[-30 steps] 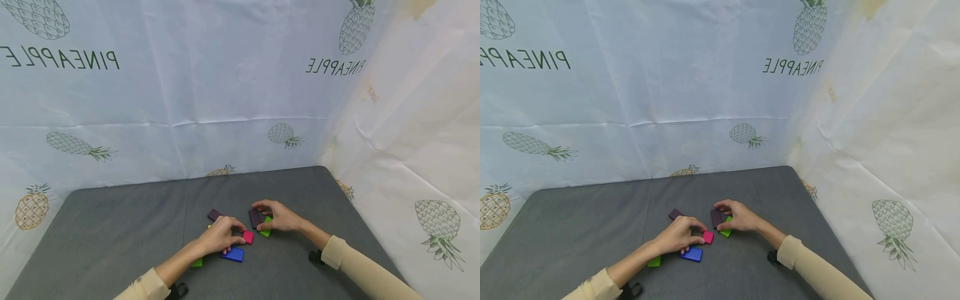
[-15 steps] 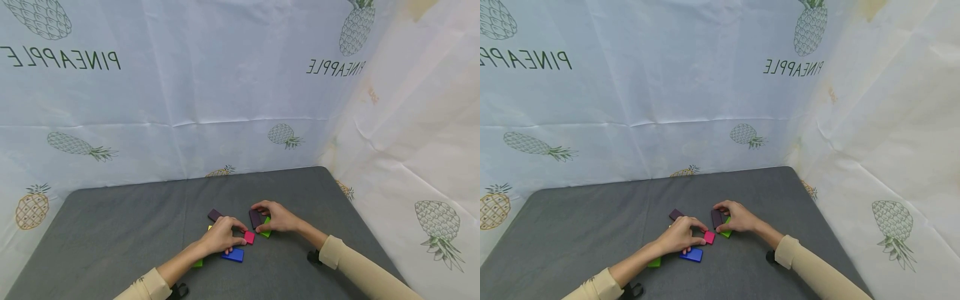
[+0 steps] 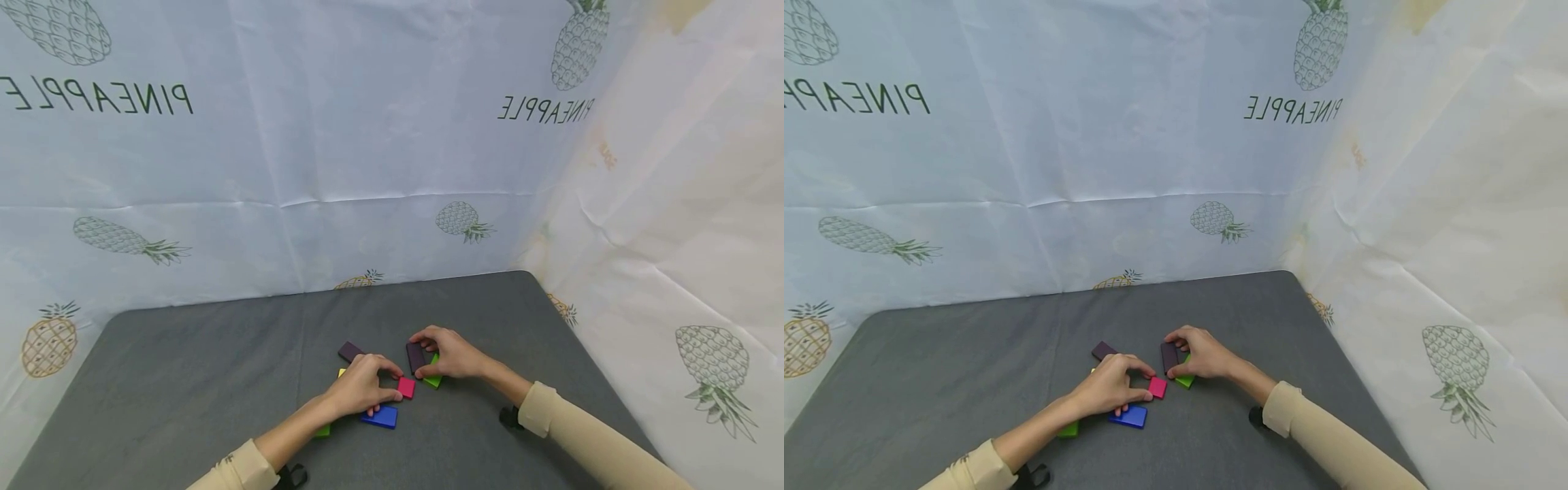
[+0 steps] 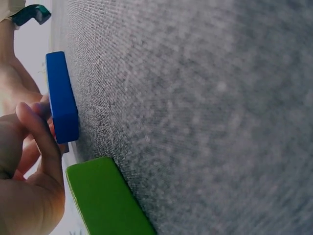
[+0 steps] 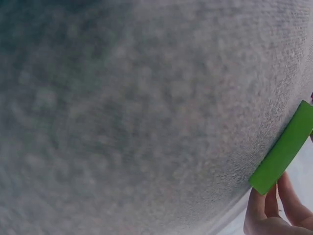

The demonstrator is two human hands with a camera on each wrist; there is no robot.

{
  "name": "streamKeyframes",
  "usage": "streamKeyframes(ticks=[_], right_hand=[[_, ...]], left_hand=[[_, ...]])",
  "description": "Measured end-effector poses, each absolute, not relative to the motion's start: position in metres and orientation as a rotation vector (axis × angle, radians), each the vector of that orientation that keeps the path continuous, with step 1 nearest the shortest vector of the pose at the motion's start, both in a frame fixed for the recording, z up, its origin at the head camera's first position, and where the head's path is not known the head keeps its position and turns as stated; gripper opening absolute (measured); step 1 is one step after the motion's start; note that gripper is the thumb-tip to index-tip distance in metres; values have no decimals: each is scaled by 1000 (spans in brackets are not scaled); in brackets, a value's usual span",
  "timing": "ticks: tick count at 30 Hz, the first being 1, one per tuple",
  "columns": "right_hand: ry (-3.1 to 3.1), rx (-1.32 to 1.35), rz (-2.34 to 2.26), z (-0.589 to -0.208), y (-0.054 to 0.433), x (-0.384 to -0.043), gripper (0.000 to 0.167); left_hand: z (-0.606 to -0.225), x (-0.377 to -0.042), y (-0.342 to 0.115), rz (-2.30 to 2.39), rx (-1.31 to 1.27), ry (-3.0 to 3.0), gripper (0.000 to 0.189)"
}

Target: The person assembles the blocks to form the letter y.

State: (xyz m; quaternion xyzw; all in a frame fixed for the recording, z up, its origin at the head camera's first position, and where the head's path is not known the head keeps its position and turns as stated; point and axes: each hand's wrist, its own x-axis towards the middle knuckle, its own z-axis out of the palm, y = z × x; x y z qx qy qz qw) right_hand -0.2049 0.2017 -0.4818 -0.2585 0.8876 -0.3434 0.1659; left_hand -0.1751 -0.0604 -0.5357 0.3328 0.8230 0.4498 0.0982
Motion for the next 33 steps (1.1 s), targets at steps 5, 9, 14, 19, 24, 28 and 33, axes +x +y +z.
streamKeyframes(ticks=[5,9,14,19,24,28,33], right_hand=[[2554,-726,-956,-481,201,-205,60],[2561,-709,-955,-480,201,-205,61],[2569,-717,-958,-481,202,-206,61],[2562,-712,-995,-482,202,-206,61],[2550,-708,-1009,-481,201,-204,61],[2549,-736,-1011,-481,198,-200,60],[2573,-749,-992,-481,195,-197,59]], left_hand=[[-524,-170,-61,1343,954,2407,32],[-505,-163,-59,1350,863,2376,29],[-497,-160,-58,1312,766,2372,29],[-497,-159,-58,1329,746,2349,29],[-496,-158,-59,1343,719,2346,27],[-496,-158,-59,1345,707,2348,26],[-496,-158,-59,1352,696,2346,25]])
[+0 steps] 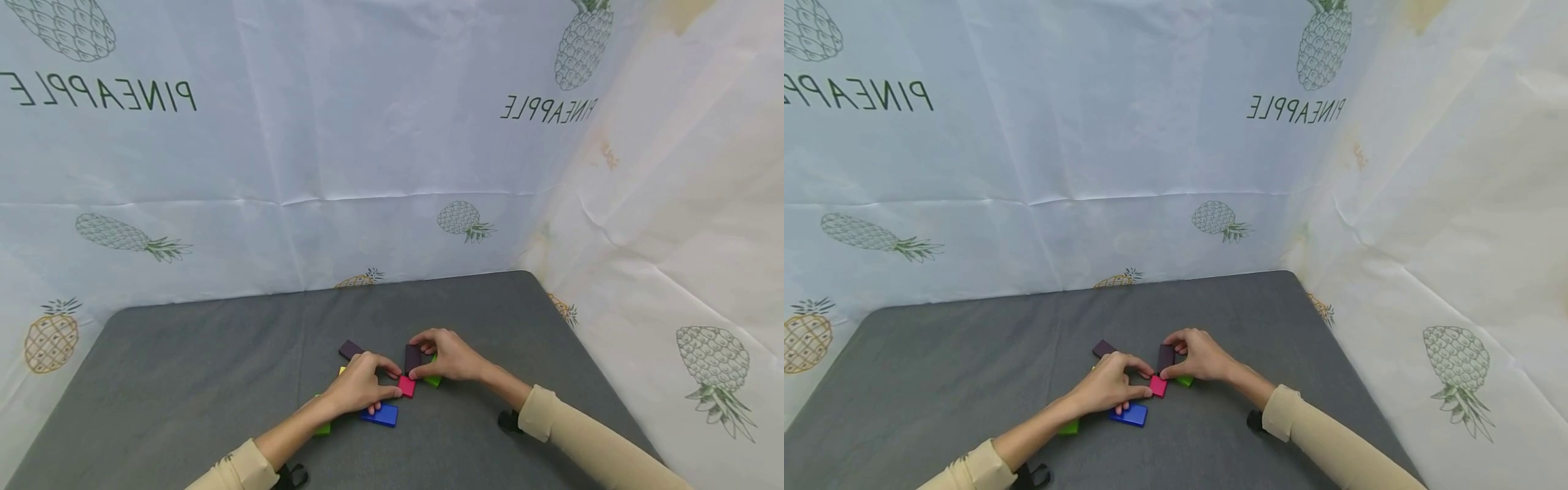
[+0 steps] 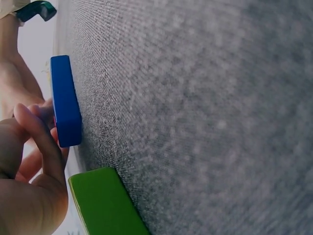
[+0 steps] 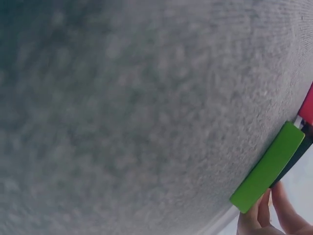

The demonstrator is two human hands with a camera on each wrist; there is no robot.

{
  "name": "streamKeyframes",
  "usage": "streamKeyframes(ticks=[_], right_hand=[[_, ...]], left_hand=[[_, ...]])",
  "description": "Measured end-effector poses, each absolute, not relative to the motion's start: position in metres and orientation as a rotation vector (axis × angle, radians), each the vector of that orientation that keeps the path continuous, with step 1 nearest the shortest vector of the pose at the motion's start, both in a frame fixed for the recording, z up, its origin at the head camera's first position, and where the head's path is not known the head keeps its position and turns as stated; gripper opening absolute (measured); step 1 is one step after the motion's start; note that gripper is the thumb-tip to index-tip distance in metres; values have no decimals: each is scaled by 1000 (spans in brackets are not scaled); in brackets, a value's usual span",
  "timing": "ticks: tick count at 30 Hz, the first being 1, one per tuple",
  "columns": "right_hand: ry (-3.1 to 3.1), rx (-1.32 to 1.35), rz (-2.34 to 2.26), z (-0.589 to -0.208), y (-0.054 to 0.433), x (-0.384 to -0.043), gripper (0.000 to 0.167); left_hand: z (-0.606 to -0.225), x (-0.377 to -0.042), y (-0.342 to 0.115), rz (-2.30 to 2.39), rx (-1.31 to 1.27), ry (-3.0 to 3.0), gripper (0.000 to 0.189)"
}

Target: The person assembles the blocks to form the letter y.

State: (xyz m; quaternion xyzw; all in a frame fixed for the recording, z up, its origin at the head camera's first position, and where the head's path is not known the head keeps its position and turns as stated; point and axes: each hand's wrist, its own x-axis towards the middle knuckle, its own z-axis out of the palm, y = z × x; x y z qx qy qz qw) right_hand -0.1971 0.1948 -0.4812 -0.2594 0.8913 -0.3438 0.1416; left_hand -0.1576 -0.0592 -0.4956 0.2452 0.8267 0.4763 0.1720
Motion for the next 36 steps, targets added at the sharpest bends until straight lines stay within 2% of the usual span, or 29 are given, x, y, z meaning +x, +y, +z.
streamKeyframes(ticks=[20,28,36], right_hand=[[2620,-753,-969,-484,192,-192,62],[2609,-747,-980,-484,197,-199,45],[2611,-762,-980,-484,200,-201,41]], left_hand=[[-497,-159,-57,1350,695,2377,24],[-497,-158,-57,1369,686,2362,24],[-497,-159,-57,1376,701,2360,25]])
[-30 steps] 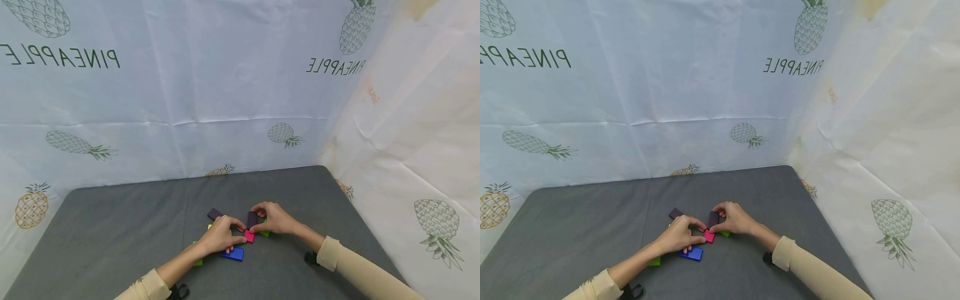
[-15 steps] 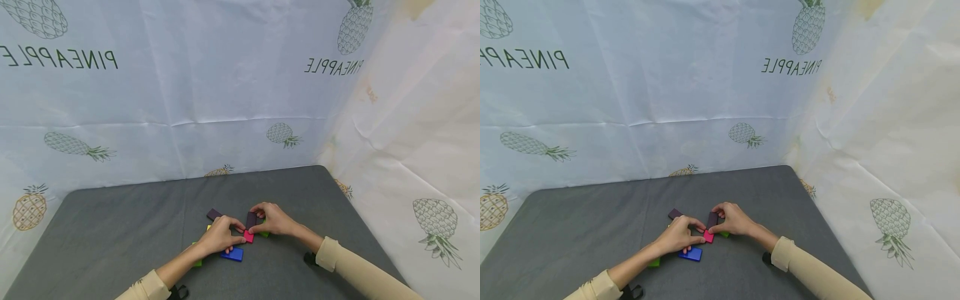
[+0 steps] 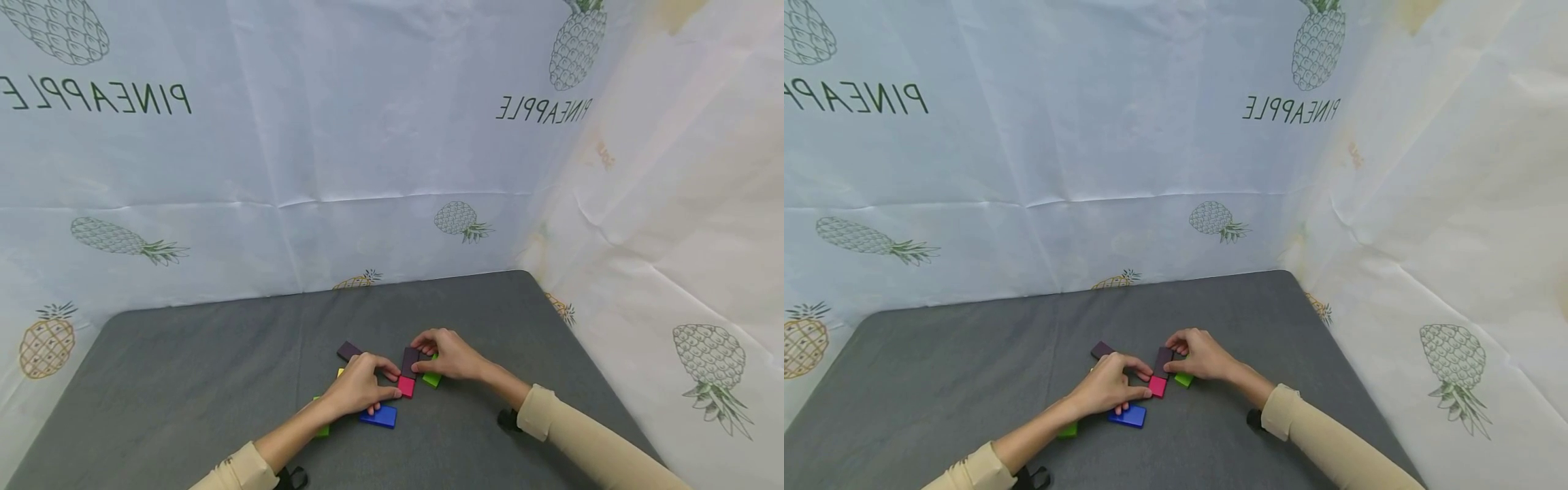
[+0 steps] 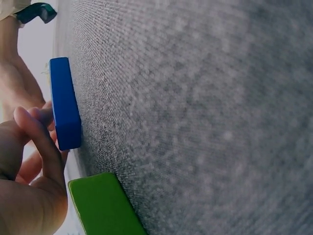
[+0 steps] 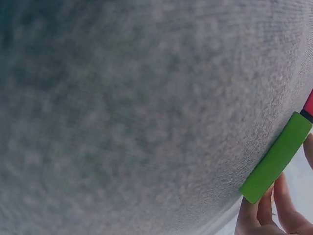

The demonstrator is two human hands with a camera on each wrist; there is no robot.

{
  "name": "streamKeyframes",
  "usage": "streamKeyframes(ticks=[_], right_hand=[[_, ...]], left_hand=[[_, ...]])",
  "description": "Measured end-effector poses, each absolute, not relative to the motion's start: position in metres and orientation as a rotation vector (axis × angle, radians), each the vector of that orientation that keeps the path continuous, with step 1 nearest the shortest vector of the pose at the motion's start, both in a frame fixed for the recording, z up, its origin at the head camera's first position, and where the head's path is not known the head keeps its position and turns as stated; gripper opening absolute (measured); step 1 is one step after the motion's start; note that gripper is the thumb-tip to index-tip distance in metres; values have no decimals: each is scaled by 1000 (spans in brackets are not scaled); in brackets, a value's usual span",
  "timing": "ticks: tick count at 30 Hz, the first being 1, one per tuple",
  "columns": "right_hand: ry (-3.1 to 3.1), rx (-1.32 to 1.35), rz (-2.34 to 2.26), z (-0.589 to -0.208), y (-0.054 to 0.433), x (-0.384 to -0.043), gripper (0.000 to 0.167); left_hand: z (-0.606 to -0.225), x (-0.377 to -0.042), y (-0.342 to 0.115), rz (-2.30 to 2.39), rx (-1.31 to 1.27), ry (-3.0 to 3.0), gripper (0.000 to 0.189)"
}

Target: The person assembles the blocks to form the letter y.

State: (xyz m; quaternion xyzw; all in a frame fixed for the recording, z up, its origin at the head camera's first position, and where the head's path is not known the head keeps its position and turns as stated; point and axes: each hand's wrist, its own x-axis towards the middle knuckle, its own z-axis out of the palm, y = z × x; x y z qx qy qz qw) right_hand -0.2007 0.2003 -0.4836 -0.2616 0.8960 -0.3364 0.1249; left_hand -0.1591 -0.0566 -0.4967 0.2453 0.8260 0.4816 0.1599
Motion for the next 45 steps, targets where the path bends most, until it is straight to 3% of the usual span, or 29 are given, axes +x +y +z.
streamKeyframes(ticks=[45], right_hand=[[2634,-746,-958,-484,203,-198,40]], left_hand=[[-499,-162,-57,1381,686,2305,27]])
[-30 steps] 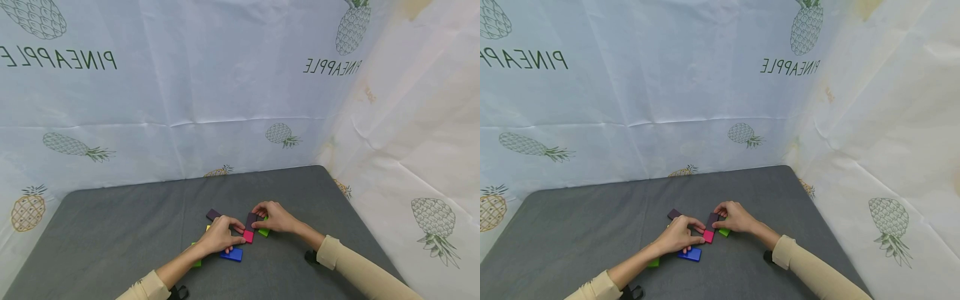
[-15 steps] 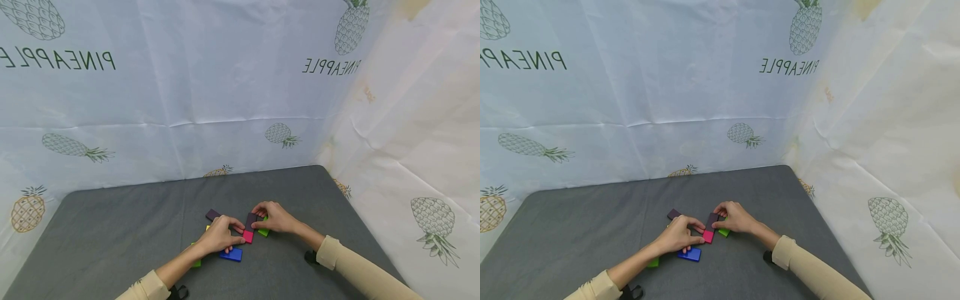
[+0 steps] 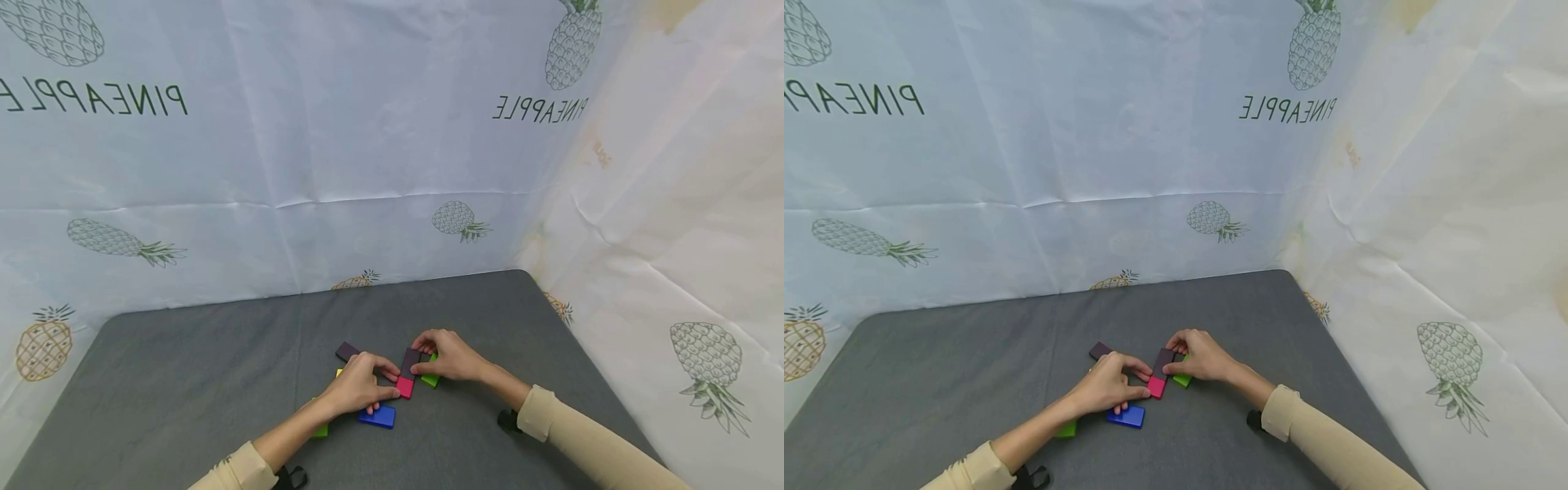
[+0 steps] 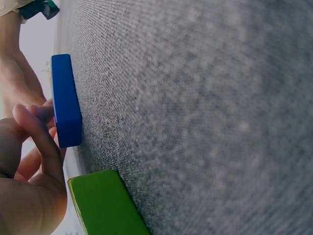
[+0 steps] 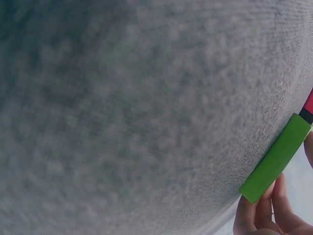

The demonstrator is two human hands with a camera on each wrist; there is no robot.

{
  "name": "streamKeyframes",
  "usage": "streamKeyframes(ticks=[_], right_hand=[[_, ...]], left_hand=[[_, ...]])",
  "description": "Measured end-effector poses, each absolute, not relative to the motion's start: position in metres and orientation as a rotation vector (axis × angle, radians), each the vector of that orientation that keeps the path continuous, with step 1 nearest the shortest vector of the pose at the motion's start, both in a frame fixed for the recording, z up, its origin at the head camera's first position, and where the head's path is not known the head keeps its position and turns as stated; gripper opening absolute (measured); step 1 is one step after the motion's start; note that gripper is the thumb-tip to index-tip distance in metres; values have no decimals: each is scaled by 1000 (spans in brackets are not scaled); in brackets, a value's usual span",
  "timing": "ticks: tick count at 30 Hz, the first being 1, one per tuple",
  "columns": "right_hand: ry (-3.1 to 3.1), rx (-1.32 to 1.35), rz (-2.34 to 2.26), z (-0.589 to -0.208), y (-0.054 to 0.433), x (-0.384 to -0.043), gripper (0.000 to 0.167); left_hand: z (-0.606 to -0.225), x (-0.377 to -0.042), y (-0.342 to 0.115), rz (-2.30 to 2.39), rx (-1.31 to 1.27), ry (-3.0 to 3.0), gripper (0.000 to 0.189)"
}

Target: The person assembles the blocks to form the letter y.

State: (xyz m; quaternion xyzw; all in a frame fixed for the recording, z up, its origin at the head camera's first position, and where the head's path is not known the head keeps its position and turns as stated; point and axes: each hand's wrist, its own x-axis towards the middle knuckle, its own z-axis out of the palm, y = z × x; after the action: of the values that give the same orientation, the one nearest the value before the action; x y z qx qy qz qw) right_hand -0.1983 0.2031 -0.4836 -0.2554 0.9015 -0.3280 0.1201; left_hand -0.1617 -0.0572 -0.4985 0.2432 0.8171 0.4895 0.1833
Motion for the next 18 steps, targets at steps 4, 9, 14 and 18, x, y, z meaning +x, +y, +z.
streamKeyframes(ticks=[4,9,14,18], right_hand=[[2634,-741,-958,-484,204,-198,41],[2628,-746,-964,-484,204,-197,41],[2623,-750,-960,-483,204,-197,41],[2621,-749,-955,-482,203,-198,41]], left_hand=[[-499,-162,-57,1385,684,2301,27],[-498,-162,-57,1390,685,2293,27],[-499,-162,-57,1388,689,2293,26],[-499,-162,-58,1387,692,2295,27]])
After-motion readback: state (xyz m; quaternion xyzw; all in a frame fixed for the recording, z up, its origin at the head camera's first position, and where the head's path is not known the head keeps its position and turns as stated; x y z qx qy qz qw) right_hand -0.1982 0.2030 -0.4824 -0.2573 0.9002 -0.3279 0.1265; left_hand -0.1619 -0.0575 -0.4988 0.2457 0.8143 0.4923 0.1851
